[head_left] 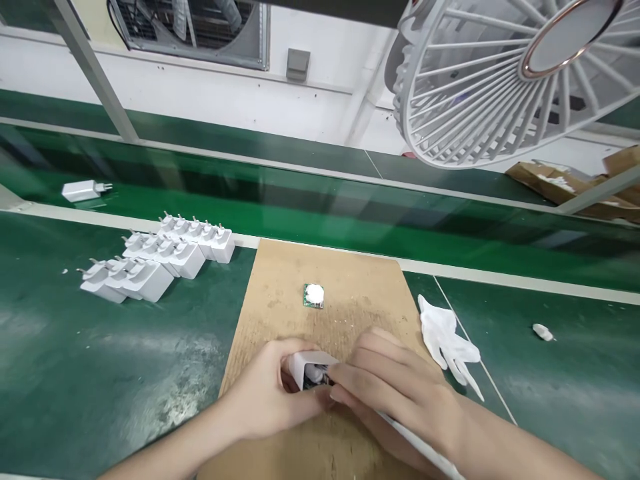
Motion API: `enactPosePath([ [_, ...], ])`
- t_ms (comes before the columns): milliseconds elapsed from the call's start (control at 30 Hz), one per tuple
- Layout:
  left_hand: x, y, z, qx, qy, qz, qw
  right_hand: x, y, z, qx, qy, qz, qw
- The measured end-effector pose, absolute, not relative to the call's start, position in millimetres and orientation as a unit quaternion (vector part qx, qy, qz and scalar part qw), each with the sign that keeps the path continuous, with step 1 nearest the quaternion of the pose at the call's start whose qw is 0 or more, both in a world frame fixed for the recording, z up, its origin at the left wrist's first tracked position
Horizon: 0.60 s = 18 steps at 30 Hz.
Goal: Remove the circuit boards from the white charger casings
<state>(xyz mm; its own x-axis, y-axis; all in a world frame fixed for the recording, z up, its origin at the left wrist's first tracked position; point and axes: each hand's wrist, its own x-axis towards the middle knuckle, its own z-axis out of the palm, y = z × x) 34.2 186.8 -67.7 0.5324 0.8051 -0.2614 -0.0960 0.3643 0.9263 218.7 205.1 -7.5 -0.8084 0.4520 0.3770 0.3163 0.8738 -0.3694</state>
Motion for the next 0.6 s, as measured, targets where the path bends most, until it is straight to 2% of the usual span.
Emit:
enactPosePath([
  [167, 31.0, 187.5, -67.5, 0.453, 0.391, 0.298, 0.744, 227.6, 203.6, 14.7, -0.242, -0.896, 0.255, 0.27],
  [267, 29.4, 188.0, -67.1, 0.444, 0.393, 0.301, 0.747, 236.5, 205.0, 24.7, -0.23, -0.898, 0.253, 0.276],
  [367, 29.3, 187.2, -67.9, 0.407, 0.394, 0.336, 0.753, 240.0, 209.8, 23.8, -0.295, -0.887, 0.212, 0.284],
  [500, 30.4, 187.1, -68.3, 0.382, 0.385, 0.397, 0.74, 226.5, 213.6, 5.5, -0.326, -0.9, 0.246, 0.154],
  [533, 29.6, 188.6, -67.9, 0.393, 0.381, 0.395, 0.737, 221.0, 214.5, -0.7, -0.321, -0.902, 0.256, 0.135],
  [600, 24.2, 194.9, -66.7, 0.436, 0.385, 0.378, 0.72, 211.7, 220.5, -11.7, -0.324, -0.903, 0.239, 0.152],
])
